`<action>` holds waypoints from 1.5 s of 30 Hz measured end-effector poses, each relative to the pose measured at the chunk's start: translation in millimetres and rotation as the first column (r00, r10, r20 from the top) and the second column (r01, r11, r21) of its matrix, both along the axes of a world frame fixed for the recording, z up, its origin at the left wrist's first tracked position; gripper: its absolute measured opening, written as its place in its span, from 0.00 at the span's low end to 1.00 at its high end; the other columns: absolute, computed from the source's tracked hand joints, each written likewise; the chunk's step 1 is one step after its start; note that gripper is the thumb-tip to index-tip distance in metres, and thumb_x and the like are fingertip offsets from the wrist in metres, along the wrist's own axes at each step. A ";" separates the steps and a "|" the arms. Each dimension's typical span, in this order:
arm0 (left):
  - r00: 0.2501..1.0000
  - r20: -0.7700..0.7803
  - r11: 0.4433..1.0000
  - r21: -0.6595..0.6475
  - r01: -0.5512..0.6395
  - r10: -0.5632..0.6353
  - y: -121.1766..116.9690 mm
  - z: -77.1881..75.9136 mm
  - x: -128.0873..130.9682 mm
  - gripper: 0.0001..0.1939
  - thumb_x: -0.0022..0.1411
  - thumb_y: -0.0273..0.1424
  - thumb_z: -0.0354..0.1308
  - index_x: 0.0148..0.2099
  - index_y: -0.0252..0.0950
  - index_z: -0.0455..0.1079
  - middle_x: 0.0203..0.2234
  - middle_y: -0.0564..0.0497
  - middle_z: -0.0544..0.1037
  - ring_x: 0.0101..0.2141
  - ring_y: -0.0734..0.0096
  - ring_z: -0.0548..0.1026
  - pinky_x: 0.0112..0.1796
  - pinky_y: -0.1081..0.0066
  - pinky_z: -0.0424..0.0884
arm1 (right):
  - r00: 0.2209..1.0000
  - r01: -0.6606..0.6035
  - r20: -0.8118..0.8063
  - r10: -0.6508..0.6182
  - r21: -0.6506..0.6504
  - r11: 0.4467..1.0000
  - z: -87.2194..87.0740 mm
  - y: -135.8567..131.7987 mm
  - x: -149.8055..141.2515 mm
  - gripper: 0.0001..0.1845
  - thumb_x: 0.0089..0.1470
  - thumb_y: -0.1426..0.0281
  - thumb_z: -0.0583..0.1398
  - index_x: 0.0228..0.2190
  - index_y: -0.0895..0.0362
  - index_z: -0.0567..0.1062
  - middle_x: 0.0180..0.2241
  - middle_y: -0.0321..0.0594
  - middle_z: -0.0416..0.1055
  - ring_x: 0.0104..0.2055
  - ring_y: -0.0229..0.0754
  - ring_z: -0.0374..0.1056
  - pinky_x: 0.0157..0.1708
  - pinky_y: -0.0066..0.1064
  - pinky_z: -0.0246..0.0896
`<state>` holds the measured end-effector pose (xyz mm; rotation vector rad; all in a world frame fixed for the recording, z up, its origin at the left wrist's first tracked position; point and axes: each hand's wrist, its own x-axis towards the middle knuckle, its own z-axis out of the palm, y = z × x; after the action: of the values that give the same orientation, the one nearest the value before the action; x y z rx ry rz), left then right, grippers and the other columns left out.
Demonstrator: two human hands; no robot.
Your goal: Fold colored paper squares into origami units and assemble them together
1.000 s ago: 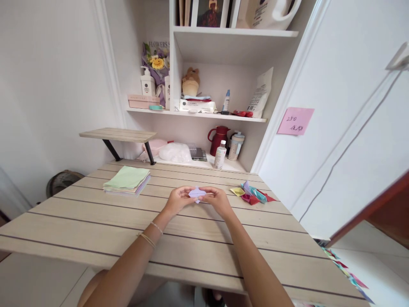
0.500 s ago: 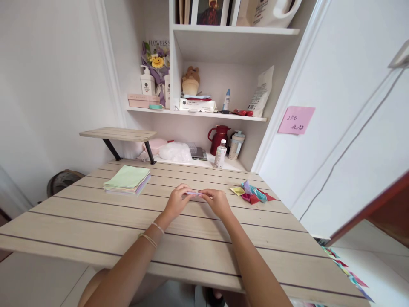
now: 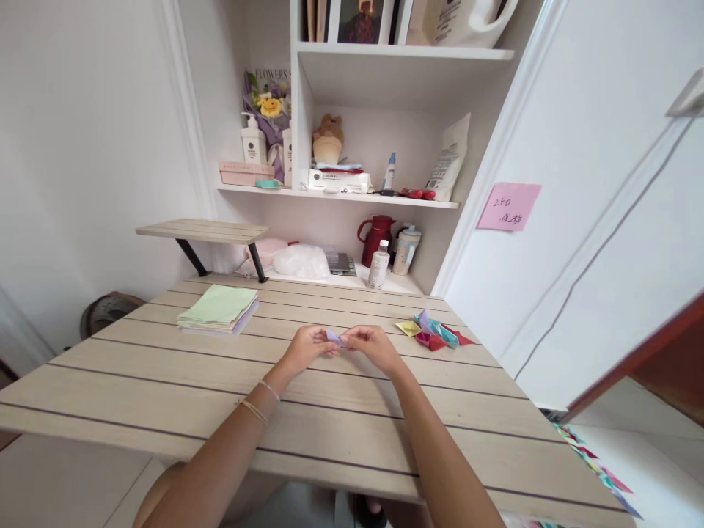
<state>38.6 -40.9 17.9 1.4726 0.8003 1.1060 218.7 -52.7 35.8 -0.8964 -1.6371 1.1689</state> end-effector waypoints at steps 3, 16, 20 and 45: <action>0.997 0.068 0.999 -0.026 0.026 -0.024 -1.8 2.9 0.8 0.16 0.39 0.31 0.66 0.30 0.30 0.67 0.21 0.49 0.76 0.23 0.69 0.75 0.28 0.69 0.72 | 0.992 -0.071 -0.114 0.058 -0.116 0.991 0.8 -2.2 -0.2 0.14 0.40 0.61 0.63 0.27 0.59 0.75 0.25 0.38 0.72 0.27 0.38 0.66 0.32 0.32 0.62; 0.995 0.074 0.997 -0.020 0.072 -0.070 2.2 4.7 -2.2 0.19 0.45 0.33 0.63 0.40 0.28 0.72 0.27 0.46 0.78 0.25 0.72 0.74 0.31 0.72 0.69 | 0.995 0.063 0.063 -0.073 0.141 0.988 2.3 -3.1 -5.2 0.15 0.42 0.70 0.59 0.36 0.58 0.71 0.22 0.35 0.70 0.23 0.37 0.68 0.26 0.28 0.63; 0.993 0.116 0.984 -0.171 0.049 -0.029 1.6 4.2 -3.3 0.23 0.46 0.34 0.63 0.45 0.30 0.68 0.27 0.45 0.77 0.27 0.70 0.75 0.33 0.70 0.70 | 0.971 0.161 0.120 -0.208 0.319 0.934 -0.7 -3.7 -9.0 0.11 0.44 0.71 0.56 0.33 0.57 0.72 0.25 0.36 0.71 0.22 0.35 0.66 0.23 0.25 0.62; 0.996 -0.077 0.999 0.019 -0.042 0.043 1.5 0.5 -1.8 0.14 0.45 0.36 0.62 0.30 0.29 0.74 0.25 0.45 0.78 0.28 0.69 0.74 0.31 0.72 0.70 | 0.984 0.127 0.112 -0.139 0.111 0.986 -14.4 5.4 -10.4 0.16 0.43 0.60 0.60 0.30 0.60 0.75 0.25 0.41 0.74 0.26 0.40 0.69 0.27 0.29 0.65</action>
<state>36.8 -39.4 18.4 1.5266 0.8817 1.0954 208.4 -47.4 21.5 -1.0085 -1.6895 0.9458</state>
